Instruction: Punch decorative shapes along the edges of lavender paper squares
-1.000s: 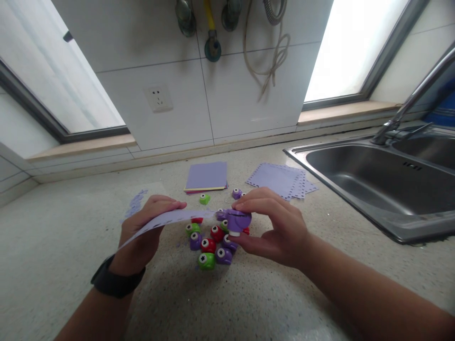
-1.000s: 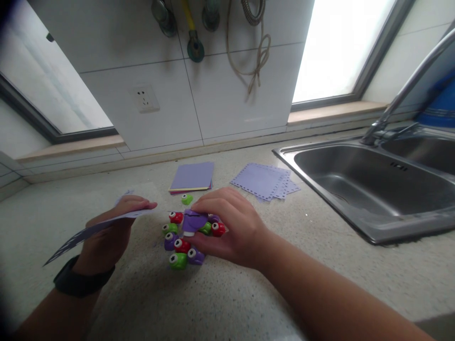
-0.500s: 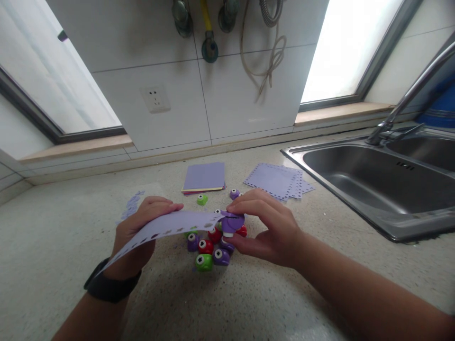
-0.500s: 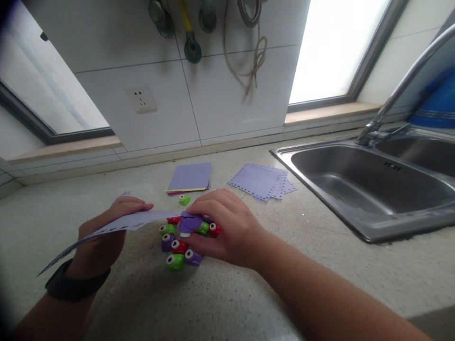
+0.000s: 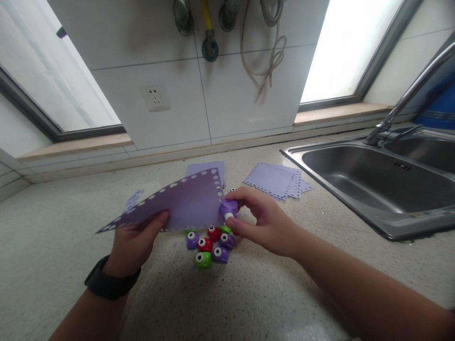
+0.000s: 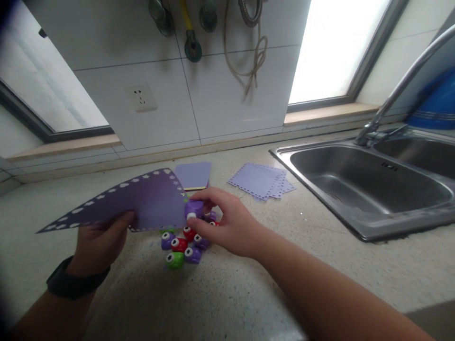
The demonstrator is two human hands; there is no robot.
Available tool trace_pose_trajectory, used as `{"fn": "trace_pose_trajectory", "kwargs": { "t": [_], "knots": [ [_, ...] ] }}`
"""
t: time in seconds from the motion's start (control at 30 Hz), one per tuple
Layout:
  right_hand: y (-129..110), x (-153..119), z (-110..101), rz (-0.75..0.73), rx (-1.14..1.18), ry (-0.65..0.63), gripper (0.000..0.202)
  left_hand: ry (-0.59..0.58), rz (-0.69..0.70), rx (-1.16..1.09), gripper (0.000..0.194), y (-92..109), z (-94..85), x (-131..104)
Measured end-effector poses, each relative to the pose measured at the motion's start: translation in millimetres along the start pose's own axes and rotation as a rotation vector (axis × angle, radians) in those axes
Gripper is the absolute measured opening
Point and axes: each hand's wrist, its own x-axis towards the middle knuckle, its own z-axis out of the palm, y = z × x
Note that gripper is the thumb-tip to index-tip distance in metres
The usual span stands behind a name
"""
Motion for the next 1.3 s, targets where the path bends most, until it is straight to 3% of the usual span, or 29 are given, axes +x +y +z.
{"fn": "trace_pose_trajectory", "kwargs": {
  "t": [0.2, 0.37, 0.57, 0.97, 1.3],
  "knots": [
    [8, 2, 4, 0.446, 0.471, -0.143, 0.033, -0.029, -0.130, -0.007, 0.008, 21, 3.0, 3],
    [10, 3, 4, 0.698, 0.572, -0.192, 0.037, -0.059, -0.263, -0.016, 0.010, 35, 6.9, 6],
    [22, 1, 4, 0.749, 0.634, -0.174, 0.037, -0.074, -0.382, -0.056, 0.014, 32, 8.4, 8],
    [28, 2, 4, 0.736, 0.736, -0.171, 0.033, -0.121, -0.420, -0.143, 0.010, 36, 11.3, 10],
    [26, 4, 5, 0.772, 0.784, -0.162, 0.030, -0.139, -0.332, -0.090, 0.007, 33, 9.3, 9]
  ]
}}
